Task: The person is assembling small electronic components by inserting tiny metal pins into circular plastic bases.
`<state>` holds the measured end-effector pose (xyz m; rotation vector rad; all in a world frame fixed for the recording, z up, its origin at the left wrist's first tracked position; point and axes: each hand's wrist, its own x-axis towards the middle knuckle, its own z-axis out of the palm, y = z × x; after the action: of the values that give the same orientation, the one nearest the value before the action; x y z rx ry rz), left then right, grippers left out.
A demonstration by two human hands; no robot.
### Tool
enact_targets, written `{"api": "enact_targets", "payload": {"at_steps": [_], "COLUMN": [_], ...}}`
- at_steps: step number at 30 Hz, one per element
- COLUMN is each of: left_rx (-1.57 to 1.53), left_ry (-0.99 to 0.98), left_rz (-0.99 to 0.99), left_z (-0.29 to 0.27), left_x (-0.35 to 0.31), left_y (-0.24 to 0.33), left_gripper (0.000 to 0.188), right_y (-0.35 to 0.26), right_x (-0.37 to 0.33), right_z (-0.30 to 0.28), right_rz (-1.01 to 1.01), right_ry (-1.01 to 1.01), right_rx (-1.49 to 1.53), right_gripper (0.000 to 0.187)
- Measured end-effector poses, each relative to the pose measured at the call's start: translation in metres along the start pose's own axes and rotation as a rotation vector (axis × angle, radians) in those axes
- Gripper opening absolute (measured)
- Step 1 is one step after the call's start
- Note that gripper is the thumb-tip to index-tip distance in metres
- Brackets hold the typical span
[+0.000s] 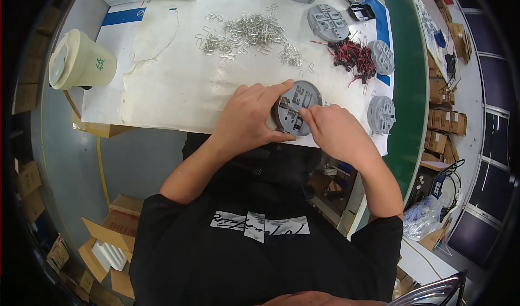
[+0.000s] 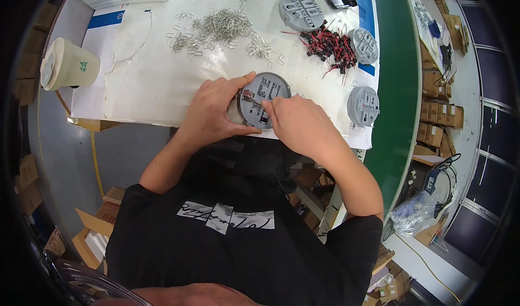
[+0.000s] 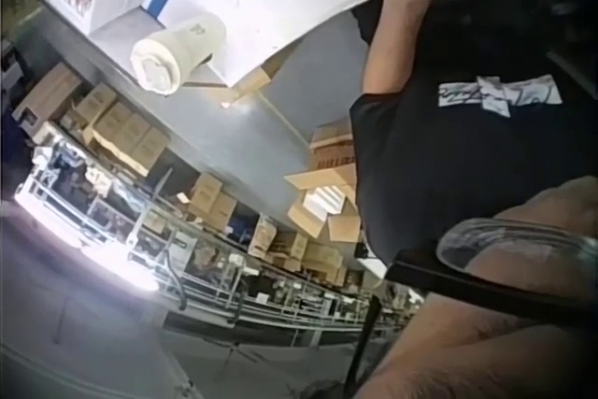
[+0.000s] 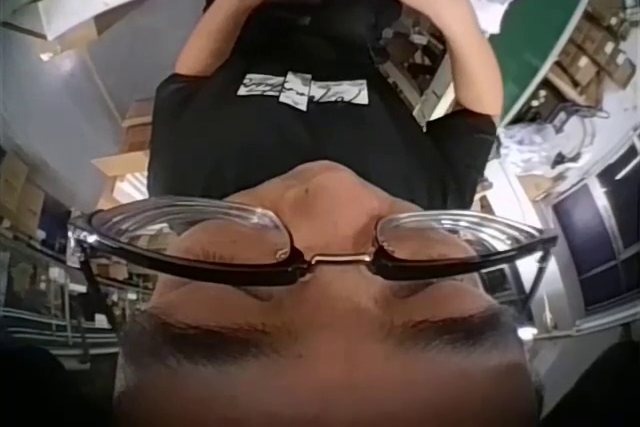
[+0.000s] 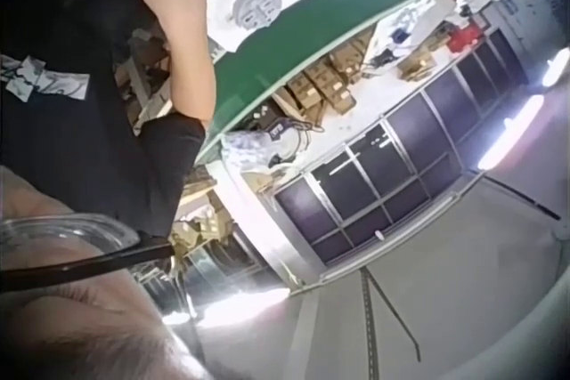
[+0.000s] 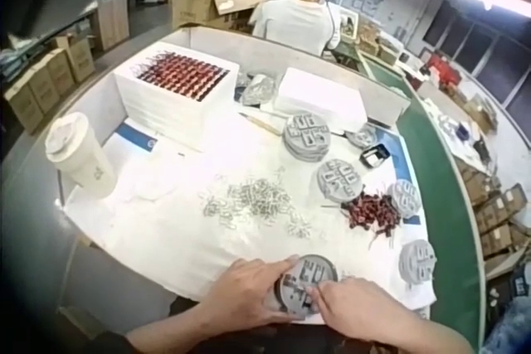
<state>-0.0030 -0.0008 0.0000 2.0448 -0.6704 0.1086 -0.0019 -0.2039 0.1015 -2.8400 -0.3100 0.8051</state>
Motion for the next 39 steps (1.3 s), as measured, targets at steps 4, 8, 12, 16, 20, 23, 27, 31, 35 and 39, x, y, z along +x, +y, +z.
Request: {"api": "enact_targets", "payload": {"at_steps": [4,8,12,16,20,23,27,31,35,39], "left_rx": [-0.002,0.009,-0.030,-0.069,-0.149,-0.313,-0.098,-0.116,-0.062,-0.064], "left_ry": [-0.009,-0.009,-0.034,-0.052,0.014,0.047,0.132,0.119,0.038,0.092], "left_rz": [0.005,-0.011,-0.018,0.007,-0.088,-0.049,-0.033,-0.078,-0.145,-0.117], "left_z": [-0.001,-0.002,-0.012,-0.015,-0.001,0.000,-0.006,-0.002,0.003,0.009], "left_x": [0.000,-0.003,0.002,0.003,0.004,0.016,0.014,0.012,0.006,0.010], "left_y": [0.001,-0.001,0.009,-0.005,-0.002,0.015,0.004,0.000,0.001,-0.003], "left_gripper": [0.099,0.097,0.084,0.062,0.045,0.029,0.023,0.018,0.017,0.019], "right_y": [0.004,0.015,0.035,0.033,0.013,0.024,0.135,0.388,0.481,0.433], "right_x": [0.000,0.000,-0.010,-0.020,-0.023,-0.036,-0.049,-0.091,-0.107,-0.094], "right_z": [0.005,0.008,0.016,0.058,0.087,0.089,0.028,0.030,0.068,0.065], "right_rz": [-0.009,-0.062,-0.013,-0.273,-0.211,-0.294,0.164,0.580,0.993,0.809], "right_ry": [-0.010,0.014,0.098,0.537,0.729,1.016,1.473,1.565,1.410,1.432], "right_rx": [0.002,-0.034,0.576,0.473,0.328,0.307,0.627,0.754,0.273,0.300], "right_gripper": [0.047,0.047,0.034,0.037,0.047,0.050,0.040,0.043,0.041,0.036]}}
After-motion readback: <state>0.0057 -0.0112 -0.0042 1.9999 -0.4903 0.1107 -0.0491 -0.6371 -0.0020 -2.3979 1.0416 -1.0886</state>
